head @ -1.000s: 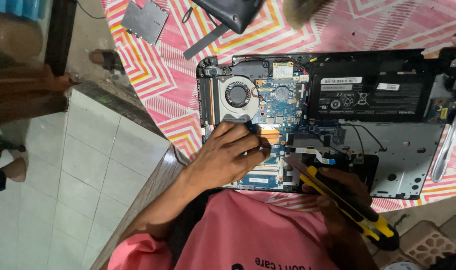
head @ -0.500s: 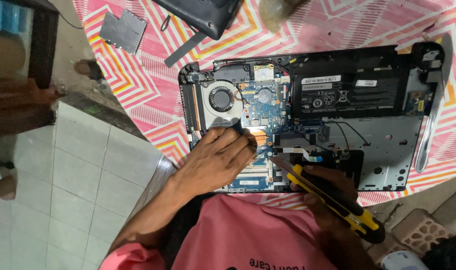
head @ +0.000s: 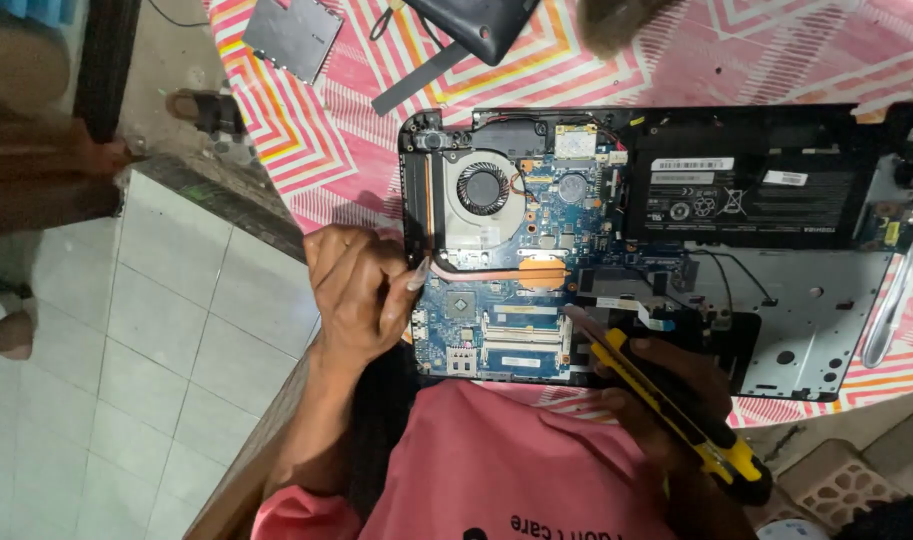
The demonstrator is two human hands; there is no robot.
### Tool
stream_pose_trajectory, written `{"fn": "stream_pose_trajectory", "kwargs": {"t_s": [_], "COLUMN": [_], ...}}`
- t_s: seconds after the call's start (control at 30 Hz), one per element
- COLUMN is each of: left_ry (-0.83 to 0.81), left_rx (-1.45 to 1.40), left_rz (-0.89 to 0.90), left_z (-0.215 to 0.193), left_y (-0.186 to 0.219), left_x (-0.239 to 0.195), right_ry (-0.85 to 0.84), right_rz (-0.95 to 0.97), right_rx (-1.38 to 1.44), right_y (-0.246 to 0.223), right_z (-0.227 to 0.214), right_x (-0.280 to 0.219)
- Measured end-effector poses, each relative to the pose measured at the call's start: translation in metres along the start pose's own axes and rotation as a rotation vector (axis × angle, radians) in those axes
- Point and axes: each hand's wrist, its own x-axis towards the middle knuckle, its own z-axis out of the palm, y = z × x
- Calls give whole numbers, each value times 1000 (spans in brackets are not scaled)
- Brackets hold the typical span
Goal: The person uses a screwdriver to remove screws from the bottom cover of a laptop and sets the cover aside. They then use a yellow utility knife to scrape and clean the internal components, including the cooling fan and motherboard area.
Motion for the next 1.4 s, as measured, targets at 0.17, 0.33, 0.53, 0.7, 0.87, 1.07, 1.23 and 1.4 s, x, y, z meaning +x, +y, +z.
{"fn": "stream_pose_trajectory", "kwargs": {"t_s": [0.17, 0.33, 0.53, 0.7, 0.87, 1.07, 1.23, 1.4], "left_ry": [131, 59, -160, -287, -300, -204, -210, -211], "left_rx": [22, -10, 25, 30, 92, 108, 132, 164], "left_rz": [-88, -121, -38, -14, -22, -63, -87, -84], "left_z": [0, 0, 4, 8, 8, 8, 12, 14], "left_y": [-6, -3, -2, 0, 0, 10, 13, 17], "left_x": [-6, 1, 19, 22, 14, 9, -1, -5], "right_ry": [10, 24, 95, 197, 304, 247, 333, 298], "right_rz": [-112, -20, -69, -171, -189, -114, -81, -59], "right_rx": [-473, -353, -385, -457, -406, -492, -472, -293], "right_y": [-9, -16, -5, -2, 9, -11, -5, -11], "right_z": [8, 13, 9, 9, 9, -1, -23, -40], "right_x": [12, 11, 9, 11, 6, 20, 38, 61]}}
